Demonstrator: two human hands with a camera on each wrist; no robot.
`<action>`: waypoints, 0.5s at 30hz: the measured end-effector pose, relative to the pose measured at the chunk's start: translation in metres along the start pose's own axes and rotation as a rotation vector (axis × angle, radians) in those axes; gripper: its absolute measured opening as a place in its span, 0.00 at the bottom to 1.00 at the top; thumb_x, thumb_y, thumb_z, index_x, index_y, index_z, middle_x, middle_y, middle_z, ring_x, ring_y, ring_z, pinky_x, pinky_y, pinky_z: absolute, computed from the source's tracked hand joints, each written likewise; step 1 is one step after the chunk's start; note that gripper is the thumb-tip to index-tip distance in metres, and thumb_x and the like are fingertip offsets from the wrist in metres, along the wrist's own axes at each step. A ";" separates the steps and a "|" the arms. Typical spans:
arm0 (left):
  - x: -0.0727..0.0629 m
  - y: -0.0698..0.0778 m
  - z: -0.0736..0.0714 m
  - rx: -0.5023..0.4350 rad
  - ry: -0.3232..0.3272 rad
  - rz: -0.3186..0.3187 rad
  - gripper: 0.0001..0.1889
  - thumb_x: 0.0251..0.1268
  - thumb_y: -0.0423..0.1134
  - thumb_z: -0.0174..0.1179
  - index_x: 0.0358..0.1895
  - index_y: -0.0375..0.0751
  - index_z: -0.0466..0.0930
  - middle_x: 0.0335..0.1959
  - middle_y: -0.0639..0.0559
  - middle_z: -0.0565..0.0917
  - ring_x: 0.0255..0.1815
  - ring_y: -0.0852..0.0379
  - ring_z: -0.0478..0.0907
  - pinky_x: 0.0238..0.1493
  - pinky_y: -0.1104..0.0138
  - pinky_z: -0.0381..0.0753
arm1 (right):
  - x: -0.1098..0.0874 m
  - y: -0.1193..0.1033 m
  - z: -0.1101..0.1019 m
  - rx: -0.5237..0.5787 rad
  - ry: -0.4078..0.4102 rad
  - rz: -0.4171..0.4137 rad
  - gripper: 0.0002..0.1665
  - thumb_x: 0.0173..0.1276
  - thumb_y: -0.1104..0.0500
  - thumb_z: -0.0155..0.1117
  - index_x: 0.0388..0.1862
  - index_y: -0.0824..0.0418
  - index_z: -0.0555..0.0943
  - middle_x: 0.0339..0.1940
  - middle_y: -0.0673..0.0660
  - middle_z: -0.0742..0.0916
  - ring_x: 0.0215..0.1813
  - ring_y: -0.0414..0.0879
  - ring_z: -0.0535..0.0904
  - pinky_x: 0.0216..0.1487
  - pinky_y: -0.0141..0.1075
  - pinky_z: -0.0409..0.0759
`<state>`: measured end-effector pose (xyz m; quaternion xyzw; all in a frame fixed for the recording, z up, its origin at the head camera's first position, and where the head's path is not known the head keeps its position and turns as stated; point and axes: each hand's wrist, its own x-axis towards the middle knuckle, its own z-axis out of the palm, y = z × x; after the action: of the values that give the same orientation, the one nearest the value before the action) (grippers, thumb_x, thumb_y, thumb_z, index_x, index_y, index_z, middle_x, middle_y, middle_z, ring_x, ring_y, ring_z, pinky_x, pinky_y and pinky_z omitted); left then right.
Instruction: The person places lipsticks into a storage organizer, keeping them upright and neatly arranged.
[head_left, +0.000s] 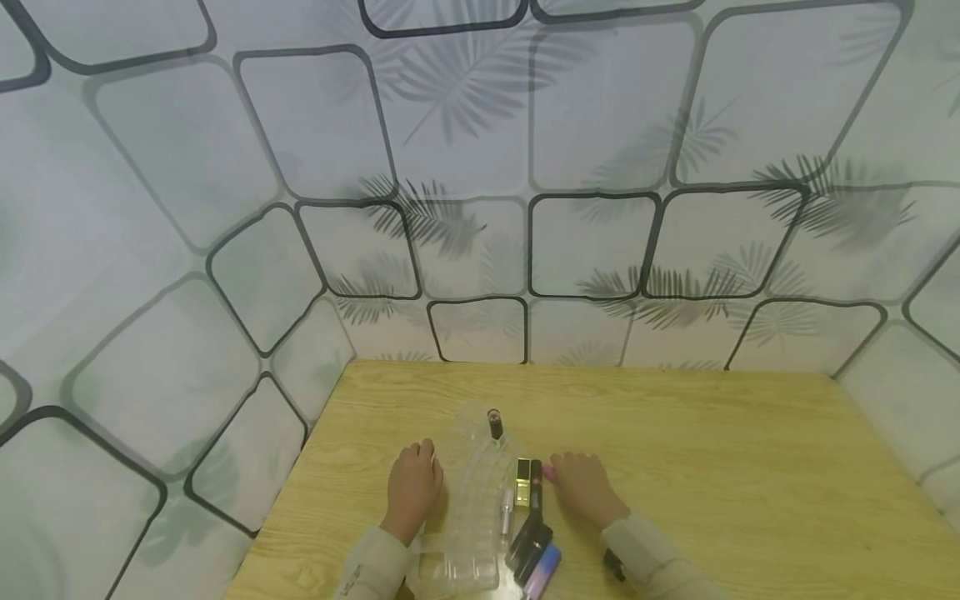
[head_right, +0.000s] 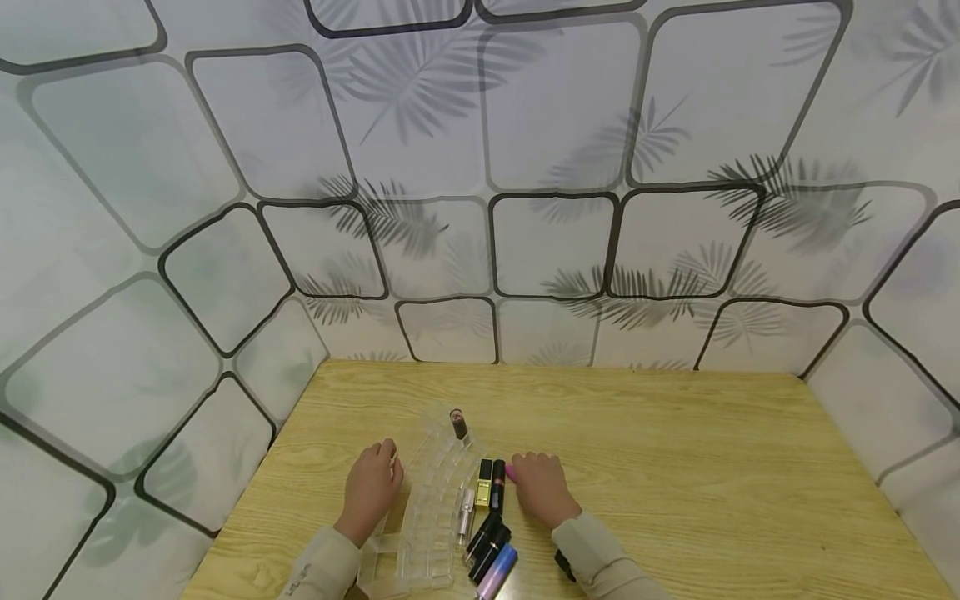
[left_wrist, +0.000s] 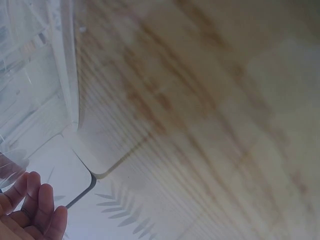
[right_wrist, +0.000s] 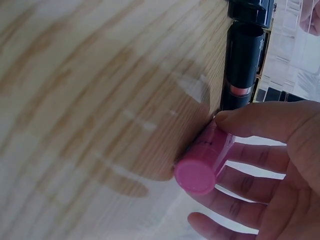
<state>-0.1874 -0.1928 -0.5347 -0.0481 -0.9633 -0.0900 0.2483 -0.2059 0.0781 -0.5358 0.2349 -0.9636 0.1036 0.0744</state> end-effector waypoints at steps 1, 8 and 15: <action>0.000 0.000 0.000 0.000 -0.001 -0.001 0.07 0.51 0.31 0.62 0.30 0.37 0.72 0.20 0.49 0.74 0.19 0.58 0.68 0.18 0.70 0.66 | 0.000 0.000 0.000 0.012 -0.006 0.001 0.15 0.68 0.53 0.55 0.25 0.62 0.74 0.19 0.58 0.78 0.24 0.51 0.75 0.28 0.42 0.75; -0.001 -0.001 0.002 0.004 0.009 0.006 0.07 0.50 0.31 0.62 0.30 0.37 0.72 0.19 0.50 0.74 0.18 0.59 0.67 0.18 0.71 0.64 | 0.000 0.001 -0.001 0.094 -0.050 0.024 0.15 0.68 0.54 0.54 0.29 0.65 0.76 0.21 0.58 0.78 0.25 0.51 0.75 0.30 0.44 0.78; -0.001 -0.002 0.005 -0.009 0.024 0.006 0.07 0.49 0.30 0.62 0.30 0.37 0.73 0.20 0.49 0.74 0.18 0.58 0.67 0.18 0.71 0.64 | 0.001 -0.002 -0.002 0.130 -0.042 0.042 0.12 0.66 0.56 0.57 0.32 0.66 0.77 0.24 0.59 0.79 0.27 0.52 0.76 0.32 0.45 0.78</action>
<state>-0.1892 -0.1940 -0.5393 -0.0511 -0.9597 -0.0944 0.2597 -0.2055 0.0769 -0.5332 0.2211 -0.9609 0.1625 0.0367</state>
